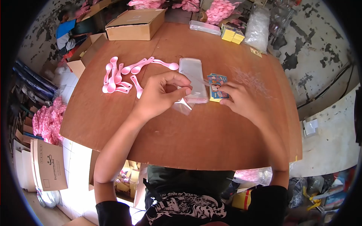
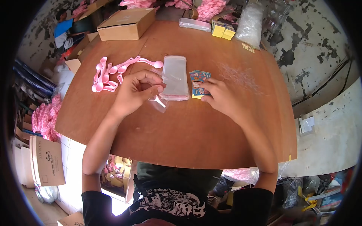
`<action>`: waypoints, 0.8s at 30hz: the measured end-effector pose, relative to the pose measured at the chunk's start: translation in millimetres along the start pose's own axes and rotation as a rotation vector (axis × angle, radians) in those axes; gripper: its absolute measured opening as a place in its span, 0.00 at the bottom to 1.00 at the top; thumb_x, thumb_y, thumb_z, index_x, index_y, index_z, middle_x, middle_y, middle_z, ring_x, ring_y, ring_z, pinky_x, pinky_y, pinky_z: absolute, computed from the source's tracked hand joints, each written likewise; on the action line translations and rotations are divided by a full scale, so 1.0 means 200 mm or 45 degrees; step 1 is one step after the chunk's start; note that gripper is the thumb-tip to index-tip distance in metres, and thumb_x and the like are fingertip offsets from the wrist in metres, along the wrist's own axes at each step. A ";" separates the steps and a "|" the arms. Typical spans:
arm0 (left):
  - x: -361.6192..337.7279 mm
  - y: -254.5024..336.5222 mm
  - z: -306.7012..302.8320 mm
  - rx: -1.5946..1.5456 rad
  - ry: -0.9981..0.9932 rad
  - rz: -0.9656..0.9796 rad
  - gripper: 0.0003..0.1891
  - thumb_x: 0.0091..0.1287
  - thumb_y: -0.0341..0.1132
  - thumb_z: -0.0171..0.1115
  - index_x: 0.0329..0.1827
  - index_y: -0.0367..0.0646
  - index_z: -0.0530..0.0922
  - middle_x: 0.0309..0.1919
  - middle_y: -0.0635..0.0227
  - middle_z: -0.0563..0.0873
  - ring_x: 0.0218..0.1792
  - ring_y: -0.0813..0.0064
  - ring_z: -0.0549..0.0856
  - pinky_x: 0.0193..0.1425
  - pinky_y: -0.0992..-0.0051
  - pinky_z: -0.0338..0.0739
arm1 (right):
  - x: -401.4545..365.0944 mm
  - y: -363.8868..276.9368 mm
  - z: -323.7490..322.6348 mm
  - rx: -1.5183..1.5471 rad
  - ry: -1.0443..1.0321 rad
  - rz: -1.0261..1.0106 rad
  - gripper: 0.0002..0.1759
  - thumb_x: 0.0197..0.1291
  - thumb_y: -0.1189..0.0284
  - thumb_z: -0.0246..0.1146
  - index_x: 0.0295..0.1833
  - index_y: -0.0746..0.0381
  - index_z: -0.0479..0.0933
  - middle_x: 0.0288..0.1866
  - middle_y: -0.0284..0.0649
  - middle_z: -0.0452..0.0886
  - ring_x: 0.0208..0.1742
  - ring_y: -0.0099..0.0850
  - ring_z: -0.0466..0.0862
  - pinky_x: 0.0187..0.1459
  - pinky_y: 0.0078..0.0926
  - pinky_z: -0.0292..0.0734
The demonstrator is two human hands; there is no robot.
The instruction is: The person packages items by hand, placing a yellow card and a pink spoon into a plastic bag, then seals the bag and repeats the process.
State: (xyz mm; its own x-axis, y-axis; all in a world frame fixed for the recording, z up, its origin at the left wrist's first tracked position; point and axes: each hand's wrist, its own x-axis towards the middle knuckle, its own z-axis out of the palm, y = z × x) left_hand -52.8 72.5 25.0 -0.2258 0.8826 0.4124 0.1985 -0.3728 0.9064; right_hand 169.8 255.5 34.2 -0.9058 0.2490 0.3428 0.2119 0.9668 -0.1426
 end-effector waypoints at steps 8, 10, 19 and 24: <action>-0.01 -0.04 -0.02 -0.237 0.184 -0.268 0.14 0.68 0.27 0.65 0.55 0.31 0.79 0.41 0.60 0.89 0.40 0.79 0.88 0.44 0.81 0.81 | -0.02 0.02 -0.01 0.265 -0.038 0.114 0.11 0.56 0.73 0.70 0.45 0.63 0.84 0.44 0.42 0.86 0.39 0.38 0.86 0.42 0.33 0.80; -0.01 -0.06 -0.04 -0.185 0.198 -0.275 0.15 0.68 0.27 0.66 0.55 0.31 0.79 0.40 0.61 0.89 0.40 0.80 0.87 0.44 0.81 0.81 | -0.01 -0.07 -0.05 0.391 0.362 0.545 0.08 0.62 0.73 0.67 0.45 0.64 0.83 0.41 0.43 0.85 0.36 0.33 0.85 0.39 0.28 0.79; -0.05 0.02 0.03 -0.137 -0.022 -0.345 0.15 0.66 0.24 0.65 0.55 0.31 0.81 0.38 0.64 0.91 0.37 0.86 0.85 0.45 0.80 0.80 | 0.09 -0.28 -0.13 1.069 0.640 0.257 0.12 0.69 0.70 0.63 0.49 0.69 0.80 0.38 0.36 0.85 0.36 0.18 0.81 0.37 0.17 0.77; -0.06 0.02 0.02 0.014 -0.088 -0.202 0.16 0.66 0.27 0.68 0.56 0.32 0.81 0.40 0.65 0.90 0.39 0.87 0.85 0.42 0.84 0.79 | 0.11 -0.25 -0.12 0.981 0.417 0.285 0.11 0.66 0.71 0.66 0.45 0.69 0.82 0.35 0.35 0.85 0.35 0.17 0.81 0.34 0.16 0.75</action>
State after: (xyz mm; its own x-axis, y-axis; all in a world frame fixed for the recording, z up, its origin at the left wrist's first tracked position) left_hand -44.8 62.2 23.7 -0.1893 0.9477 0.2571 0.1762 -0.2248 0.9583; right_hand 148.9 214.4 70.9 -0.6961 0.5471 0.4649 -0.0428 0.6148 -0.7876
